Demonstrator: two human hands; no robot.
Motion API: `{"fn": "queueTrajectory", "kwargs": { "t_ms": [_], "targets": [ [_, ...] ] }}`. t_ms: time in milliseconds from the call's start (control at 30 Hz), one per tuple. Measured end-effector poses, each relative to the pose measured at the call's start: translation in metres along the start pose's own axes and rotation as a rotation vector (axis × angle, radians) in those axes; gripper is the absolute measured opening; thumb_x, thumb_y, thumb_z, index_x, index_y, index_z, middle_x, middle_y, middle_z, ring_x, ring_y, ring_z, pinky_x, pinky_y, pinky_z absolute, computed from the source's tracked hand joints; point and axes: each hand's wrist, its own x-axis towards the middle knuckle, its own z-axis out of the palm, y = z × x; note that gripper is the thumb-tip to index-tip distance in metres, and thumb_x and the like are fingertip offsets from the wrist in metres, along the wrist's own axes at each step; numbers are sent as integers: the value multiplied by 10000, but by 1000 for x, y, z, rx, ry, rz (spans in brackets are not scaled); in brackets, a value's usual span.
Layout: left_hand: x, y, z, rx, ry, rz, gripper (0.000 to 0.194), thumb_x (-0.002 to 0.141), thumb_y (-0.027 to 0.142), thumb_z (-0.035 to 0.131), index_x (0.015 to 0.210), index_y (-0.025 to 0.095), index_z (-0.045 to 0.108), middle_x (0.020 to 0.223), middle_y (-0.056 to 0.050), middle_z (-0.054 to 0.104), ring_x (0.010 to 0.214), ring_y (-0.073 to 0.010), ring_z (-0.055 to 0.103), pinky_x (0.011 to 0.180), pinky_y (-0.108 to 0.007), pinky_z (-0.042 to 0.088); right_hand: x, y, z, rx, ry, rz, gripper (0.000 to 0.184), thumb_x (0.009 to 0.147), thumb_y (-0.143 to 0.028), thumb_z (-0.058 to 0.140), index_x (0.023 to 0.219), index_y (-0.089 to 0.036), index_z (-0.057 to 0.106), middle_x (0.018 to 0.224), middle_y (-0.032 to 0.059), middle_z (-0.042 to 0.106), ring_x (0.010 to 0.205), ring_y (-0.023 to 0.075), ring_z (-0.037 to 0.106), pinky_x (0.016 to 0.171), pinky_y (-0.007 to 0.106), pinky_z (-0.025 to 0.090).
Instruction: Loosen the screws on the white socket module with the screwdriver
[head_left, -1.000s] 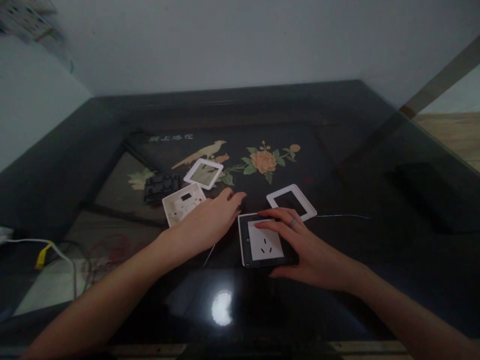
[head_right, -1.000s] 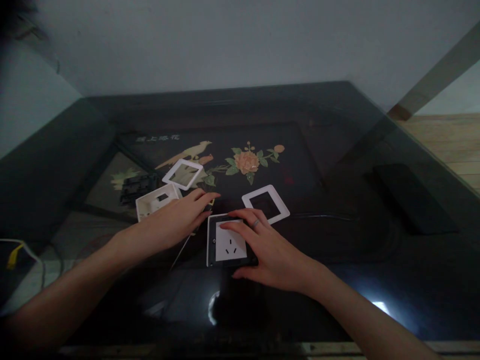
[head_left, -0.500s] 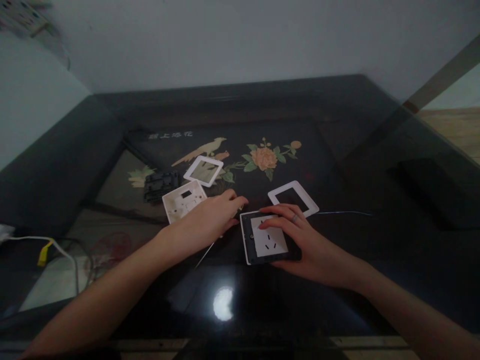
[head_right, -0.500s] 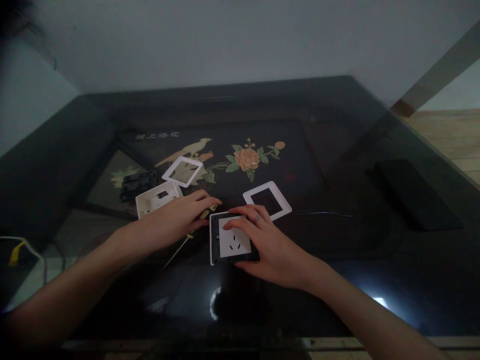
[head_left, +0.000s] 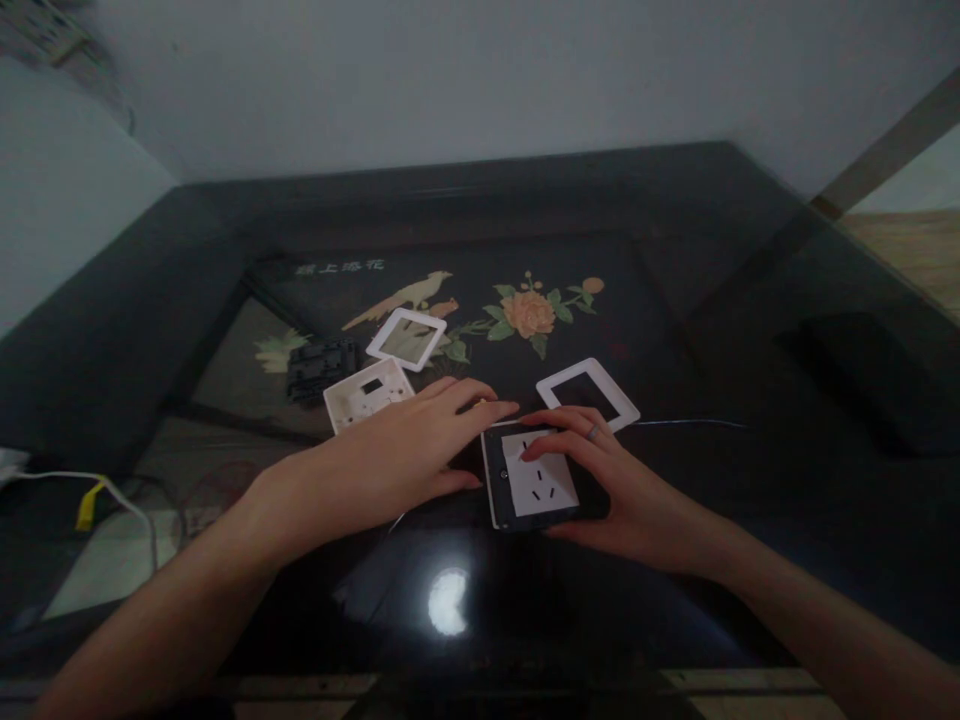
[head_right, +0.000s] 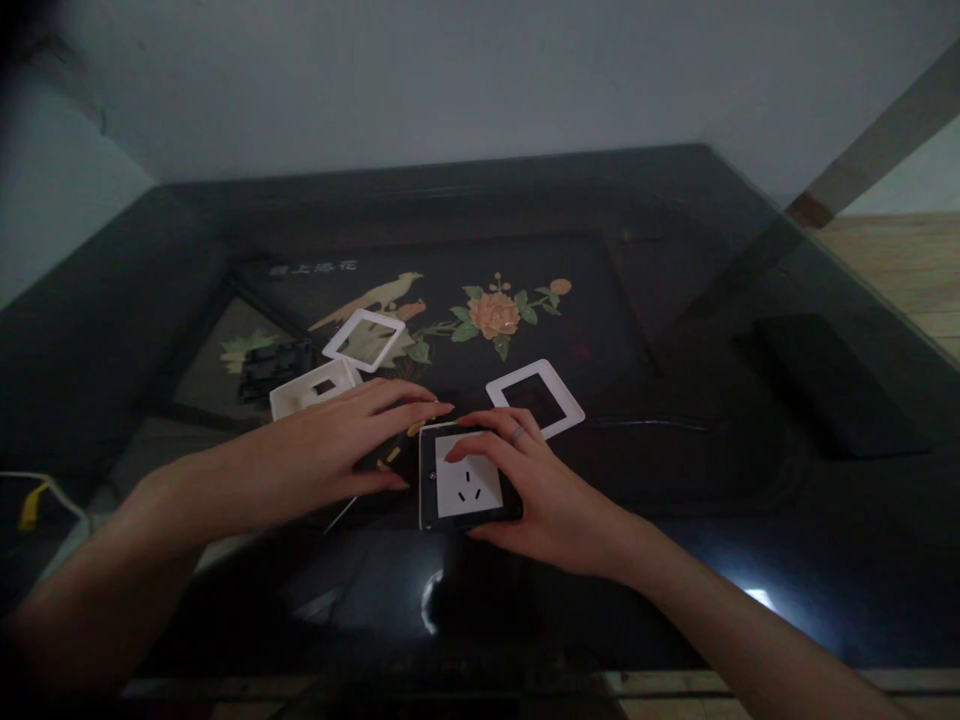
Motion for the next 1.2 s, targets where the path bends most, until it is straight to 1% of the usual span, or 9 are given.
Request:
{"fn": "queueTrajectory", "kwargs": {
  "t_ms": [200,400,633,800,900,1000,1067,1167,1200],
  "targets": [
    [3,17,7,31,-138,0,985,731,468,805,1487,146,263,1512,-203,401,1392,-324,409,1097,-401,406,0,1,2,8,33,-19,513,728,-205,754,1171,-268,504,1411,97,442,1349,297,347,1082,530,382],
    [7,36,20,170,-92,-35,963,714,396,833,1451,62,310,1456,-262,446,1376,-390,416,1059,-448,450,-2,1,3,-40,24,-8,486,709,-201,771,1115,-264,513,1398,102,442,1339,310,349,1071,543,394],
    [11,40,20,206,-87,-33,906,704,329,828,1425,80,338,1436,-237,480,1326,-366,482,1044,-422,461,-2,-2,1,-72,25,-10,403,725,-175,742,1049,-258,518,1398,101,446,1338,307,359,1045,522,430],
    [13,45,21,240,-92,-52,843,712,295,804,1405,93,368,1418,-218,510,1300,-356,515,1033,-425,459,-3,-3,1,-111,24,-25,344,718,-179,745,963,-242,512,1400,112,452,1369,331,323,1104,601,327],
    [10,41,20,216,-92,-39,900,713,334,822,1427,63,345,1431,-233,494,1310,-355,502,1051,-428,439,-2,-3,1,-73,13,8,375,717,-187,757,994,-253,512,1403,98,449,1344,313,351,1069,559,391],
    [2,28,11,154,-61,41,961,697,378,847,1449,83,327,1482,-210,447,1352,-333,457,1079,-404,414,-1,-3,0,-45,5,52,439,682,-212,803,1012,-257,517,1403,95,460,1334,315,364,1054,549,410],
    [-4,18,2,153,-1,39,815,743,362,818,1408,144,400,1447,-159,496,1299,-305,511,1037,-380,443,0,-3,-2,-38,-4,68,463,665,-221,823,1012,-254,519,1411,97,465,1346,322,354,1060,559,400],
    [-8,9,-5,238,12,-145,350,864,381,695,1129,173,600,1113,-99,686,986,-289,673,804,-377,524,1,-5,-4,-35,-28,76,491,660,-243,838,1047,-251,536,1424,102,470,1354,326,357,1052,555,410],
    [-6,8,-4,269,-17,-206,273,883,391,668,1032,166,624,1006,-91,704,894,-290,689,730,-374,522,1,-5,-5,-35,-38,73,506,658,-273,845,1063,-249,544,1428,105,470,1355,328,359,1053,553,411]
  ]
}}
